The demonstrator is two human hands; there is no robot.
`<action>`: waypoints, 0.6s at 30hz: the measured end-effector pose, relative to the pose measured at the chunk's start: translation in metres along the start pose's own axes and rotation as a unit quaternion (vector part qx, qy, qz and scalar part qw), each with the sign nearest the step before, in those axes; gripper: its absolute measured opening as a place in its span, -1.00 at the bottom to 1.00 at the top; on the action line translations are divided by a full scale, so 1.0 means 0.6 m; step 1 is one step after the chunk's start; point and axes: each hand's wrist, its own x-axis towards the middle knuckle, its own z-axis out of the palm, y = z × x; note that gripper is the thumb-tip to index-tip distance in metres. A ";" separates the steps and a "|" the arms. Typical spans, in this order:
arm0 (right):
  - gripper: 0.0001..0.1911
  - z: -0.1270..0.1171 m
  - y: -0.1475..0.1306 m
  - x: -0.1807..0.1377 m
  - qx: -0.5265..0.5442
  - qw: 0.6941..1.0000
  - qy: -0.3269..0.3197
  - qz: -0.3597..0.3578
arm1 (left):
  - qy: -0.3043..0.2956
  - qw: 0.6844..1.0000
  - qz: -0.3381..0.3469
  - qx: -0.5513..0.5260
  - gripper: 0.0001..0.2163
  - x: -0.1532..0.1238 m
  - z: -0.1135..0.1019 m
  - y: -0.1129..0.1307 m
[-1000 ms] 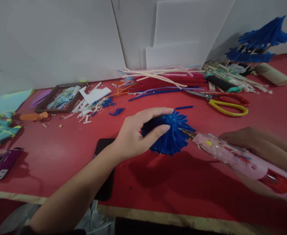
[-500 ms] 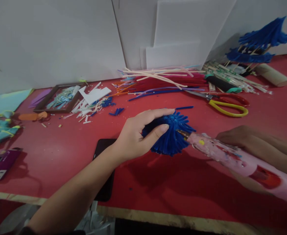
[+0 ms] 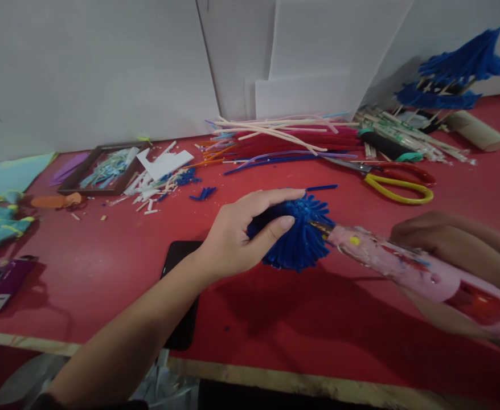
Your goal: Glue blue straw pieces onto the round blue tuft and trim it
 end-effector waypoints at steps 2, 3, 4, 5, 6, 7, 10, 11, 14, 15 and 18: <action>-0.88 0.000 -0.002 0.002 0.013 1.000 0.012 -0.017 | -0.001 1.000 0.000 -0.001 -0.70 0.000 0.000 0.000; -0.88 0.000 -0.004 0.003 0.019 1.000 0.009 -0.015 | -0.001 1.000 0.001 -0.002 -0.70 0.001 0.000 0.000; -0.87 -0.001 -0.006 0.002 0.027 1.000 0.006 -0.010 | 0.000 1.000 0.001 -0.005 -0.71 0.000 0.000 0.000; -0.87 -0.001 -0.008 0.001 0.037 0.999 0.002 -0.005 | 0.001 1.000 0.001 -0.008 -0.71 0.000 0.000 0.000; -0.85 -0.002 -0.011 0.000 0.045 0.999 -0.002 0.002 | 0.002 1.000 0.001 -0.010 -0.71 0.000 0.000 0.000; -0.84 -0.003 -0.014 -0.002 0.051 0.999 -0.005 0.010 | 0.003 1.000 0.001 -0.010 -0.71 0.000 0.000 0.000; -0.81 -0.004 -0.023 -0.006 0.059 0.998 -0.006 0.034 | 0.008 1.000 0.006 -0.002 -0.72 -0.001 0.001 -0.001; -0.80 -0.004 -0.025 -0.007 0.064 0.997 -0.006 0.038 | 0.010 1.000 0.008 0.000 -0.72 -0.001 0.001 0.000; -0.82 -0.002 -0.025 -0.007 0.075 0.997 -0.003 0.032 | 0.013 1.000 0.005 0.000 -0.73 0.000 0.001 0.001; -0.83 -0.001 -0.023 -0.008 0.074 0.997 -0.002 0.028 | 0.011 1.000 0.000 0.001 -0.73 0.000 0.001 0.001; -0.88 0.000 -0.017 -0.011 0.063 0.998 -0.004 0.017 | 0.005 1.000 -0.008 0.004 -0.73 0.000 0.000 0.002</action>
